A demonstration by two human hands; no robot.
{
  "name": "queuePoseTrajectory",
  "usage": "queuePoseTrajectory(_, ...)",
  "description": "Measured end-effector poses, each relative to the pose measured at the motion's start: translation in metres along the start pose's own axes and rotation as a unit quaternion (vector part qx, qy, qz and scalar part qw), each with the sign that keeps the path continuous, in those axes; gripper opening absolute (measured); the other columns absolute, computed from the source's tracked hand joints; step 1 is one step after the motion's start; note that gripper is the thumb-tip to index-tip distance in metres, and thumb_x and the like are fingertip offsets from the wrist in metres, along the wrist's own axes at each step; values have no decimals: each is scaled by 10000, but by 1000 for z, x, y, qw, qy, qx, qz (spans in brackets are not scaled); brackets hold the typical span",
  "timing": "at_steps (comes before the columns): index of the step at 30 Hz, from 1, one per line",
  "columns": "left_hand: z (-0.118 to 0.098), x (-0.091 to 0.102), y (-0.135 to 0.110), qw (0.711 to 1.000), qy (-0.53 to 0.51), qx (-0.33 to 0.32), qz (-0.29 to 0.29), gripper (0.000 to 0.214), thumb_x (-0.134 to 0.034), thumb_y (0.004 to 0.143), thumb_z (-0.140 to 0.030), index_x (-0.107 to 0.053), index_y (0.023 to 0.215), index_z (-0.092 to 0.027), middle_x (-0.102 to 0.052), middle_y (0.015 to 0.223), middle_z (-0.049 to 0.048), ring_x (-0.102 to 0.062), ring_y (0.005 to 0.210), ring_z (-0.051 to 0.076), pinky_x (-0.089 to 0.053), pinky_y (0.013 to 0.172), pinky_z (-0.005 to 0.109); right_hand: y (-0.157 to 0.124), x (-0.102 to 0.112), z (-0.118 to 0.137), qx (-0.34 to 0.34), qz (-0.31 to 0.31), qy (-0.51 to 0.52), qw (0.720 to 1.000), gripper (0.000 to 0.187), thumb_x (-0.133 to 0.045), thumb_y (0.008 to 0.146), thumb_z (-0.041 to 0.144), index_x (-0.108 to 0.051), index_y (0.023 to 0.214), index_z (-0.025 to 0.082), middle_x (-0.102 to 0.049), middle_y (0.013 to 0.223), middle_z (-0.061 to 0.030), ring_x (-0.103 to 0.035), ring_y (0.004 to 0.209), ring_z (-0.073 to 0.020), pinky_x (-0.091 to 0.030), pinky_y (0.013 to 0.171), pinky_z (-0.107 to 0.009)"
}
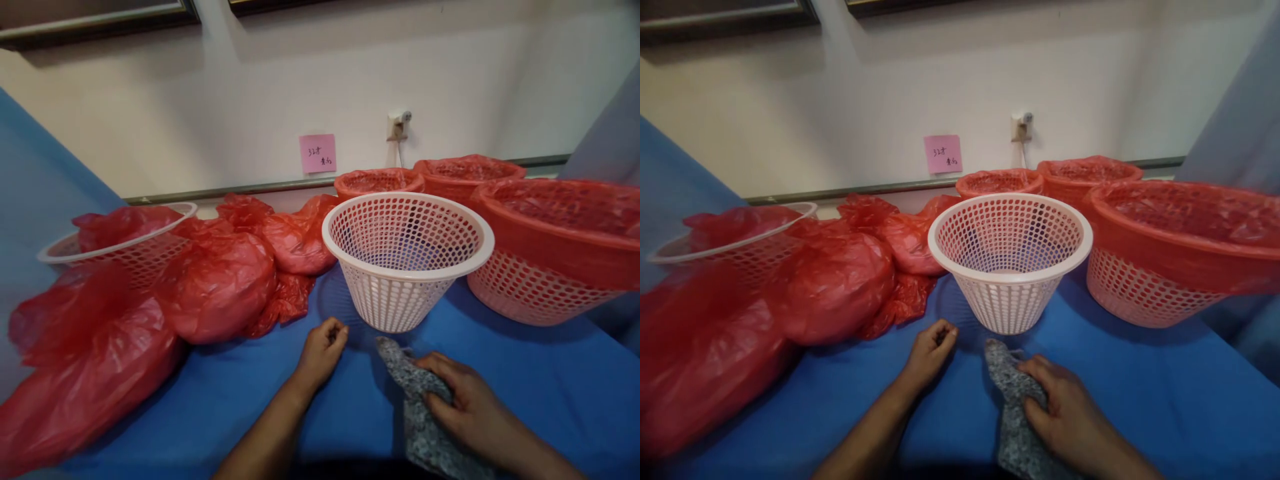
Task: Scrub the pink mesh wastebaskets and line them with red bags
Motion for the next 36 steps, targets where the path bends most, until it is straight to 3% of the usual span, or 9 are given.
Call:
queuePoseTrajectory(5, 20, 70, 4, 991, 104, -6, -86, 268, -529, 898, -416, -660, 867, -184, -653, 729, 4, -598, 667, 165, -455, 651, 264, 39, -40, 79, 148, -21, -33, 988, 562, -535, 837, 112, -534, 1379, 260, -628, 1204, -78, -601, 1109, -231, -504, 977, -392)
queuePoseTrajectory(8, 35, 95, 3, 979, 165, 6, -118, 315, -520, 908, -386, -694, 1071, -182, -695, 779, 23, -641, 695, 187, -468, 668, 281, 74, -62, 111, 204, -42, -126, 970, 706, -521, 836, 55, -434, 1495, 292, -576, 1301, -99, -563, 1167, -250, -492, 1003, -413)
queuePoseTrajectory(13, 54, 99, 5, 963, 243, 42, -106, 603, -521, 906, -248, -455, 1504, -203, -729, 785, 17, -692, 688, 204, -488, 656, 287, 141, -85, 129, 149, -84, -291, 941, 539, -512, 900, 83, -557, 1390, 303, -565, 1338, -106, -554, 1138, -278, -481, 971, -424)
queuePoseTrajectory(17, 59, 101, 6, 940, 311, 84, -111, 694, -520, 919, -231, -316, 1582, -205, -763, 879, 67, -733, 794, 276, -523, 717, 354, 181, -92, 125, 96, -119, -322, 935, 477, -488, 948, 124, -546, 1403, 259, -503, 1443, -147, -540, 1181, -303, -454, 981, -459)
queuePoseTrajectory(19, 60, 103, 5, 926, 345, 107, -113, 646, -529, 918, -243, -389, 1547, -184, -769, 953, 120, -737, 874, 330, -534, 758, 406, 192, -98, 115, 79, -123, -323, 935, 474, -442, 969, 117, -535, 1422, 223, -474, 1486, -180, -515, 1245, -326, -432, 1005, -501)
queuePoseTrajectory(23, 61, 104, 3, 903, 394, 137, -101, 349, -490, 943, -253, -683, 1220, -164, -762, 987, 171, -733, 931, 361, -542, 803, 442, 193, -111, 93, 71, -116, -320, 938, 505, -400, 956, 72, -524, 1440, 145, -449, 1525, -206, -384, 1409, -349, -326, 1121, -552)
queuePoseTrajectory(26, 61, 103, 3, 896, 408, 147, -97, 393, -501, 962, -318, -621, 1309, -178, -762, 1024, 164, -735, 945, 352, -550, 805, 434, 178, -116, 97, 133, -133, -285, 940, 534, -475, 919, 95, -517, 1445, 175, -421, 1557, -156, -330, 1445, -334, -265, 1177, -546)
queuePoseTrajectory(30, 63, 101, 6, 893, 416, 147, -91, 591, -576, 935, -374, -451, 1489, -211, -760, 1056, 161, -737, 946, 361, -548, 794, 442, 154, -123, 117, 263, -146, -175, 938, 479, -538, 858, 80, -605, 1324, 167, -499, 1461, -153, -422, 1367, -291, -352, 1155, -493)
queuePoseTrajectory(36, 61, 107, 6, 904, 388, 133, -124, 263, -448, 950, -248, -674, 1038, -148, -744, 907, 164, -728, 857, 309, -513, 751, 384, 163, -139, 95, 256, -102, -9, 961, 433, -495, 838, 21, -635, 1227, 151, -569, 1351, -147, -530, 1280, -227, -446, 1118, -421)
Point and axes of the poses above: each hand's wrist, its own y-axis towards the middle knuckle, its own x-axis out of the back of the hand, z = x × y, the point moved 8 cm from there along y, towards the middle knuckle
